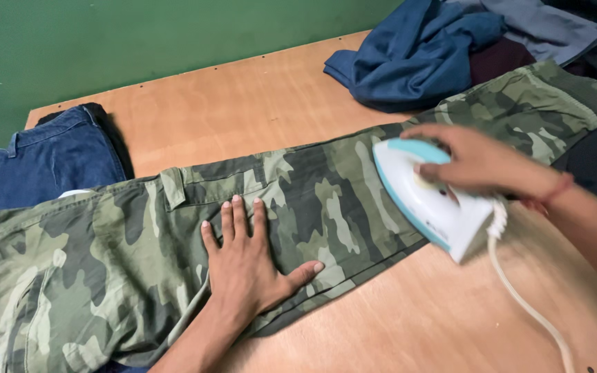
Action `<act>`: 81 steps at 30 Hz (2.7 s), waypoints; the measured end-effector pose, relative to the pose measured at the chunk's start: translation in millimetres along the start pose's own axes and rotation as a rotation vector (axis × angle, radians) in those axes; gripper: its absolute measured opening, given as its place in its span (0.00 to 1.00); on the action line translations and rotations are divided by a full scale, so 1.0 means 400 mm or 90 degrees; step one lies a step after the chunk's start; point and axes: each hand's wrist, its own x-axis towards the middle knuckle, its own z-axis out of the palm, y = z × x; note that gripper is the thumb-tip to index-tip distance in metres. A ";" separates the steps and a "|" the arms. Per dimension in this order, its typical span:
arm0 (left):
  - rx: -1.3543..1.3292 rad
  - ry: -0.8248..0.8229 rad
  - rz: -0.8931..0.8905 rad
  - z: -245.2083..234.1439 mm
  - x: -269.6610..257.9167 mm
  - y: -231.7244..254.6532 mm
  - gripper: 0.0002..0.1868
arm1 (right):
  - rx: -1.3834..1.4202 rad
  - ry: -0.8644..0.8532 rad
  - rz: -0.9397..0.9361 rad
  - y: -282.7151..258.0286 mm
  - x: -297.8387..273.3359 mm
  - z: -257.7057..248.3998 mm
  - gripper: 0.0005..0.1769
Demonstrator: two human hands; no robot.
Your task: The person irons a pair of camouflage-patterned trousers laid flat on a wooden table. They use a handheld electric iron, moving it back and forth along the fabric while holding the trousers in place with the other hand. The person adjusts the trousers' position several times to cover different areas.
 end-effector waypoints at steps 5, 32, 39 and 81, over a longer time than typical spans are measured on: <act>0.021 -0.003 -0.012 -0.004 -0.004 0.004 0.75 | -0.007 0.000 -0.105 -0.040 -0.013 0.049 0.34; -0.010 0.032 0.009 0.007 -0.001 -0.006 0.76 | 0.185 0.030 -0.179 -0.209 0.134 0.128 0.26; -0.018 -0.004 -0.001 -0.001 -0.005 -0.007 0.75 | 0.203 0.039 -0.148 -0.216 0.172 0.145 0.27; 0.007 -0.200 -0.120 -0.077 -0.007 0.003 0.85 | 0.227 -0.066 -0.124 -0.384 0.165 0.247 0.29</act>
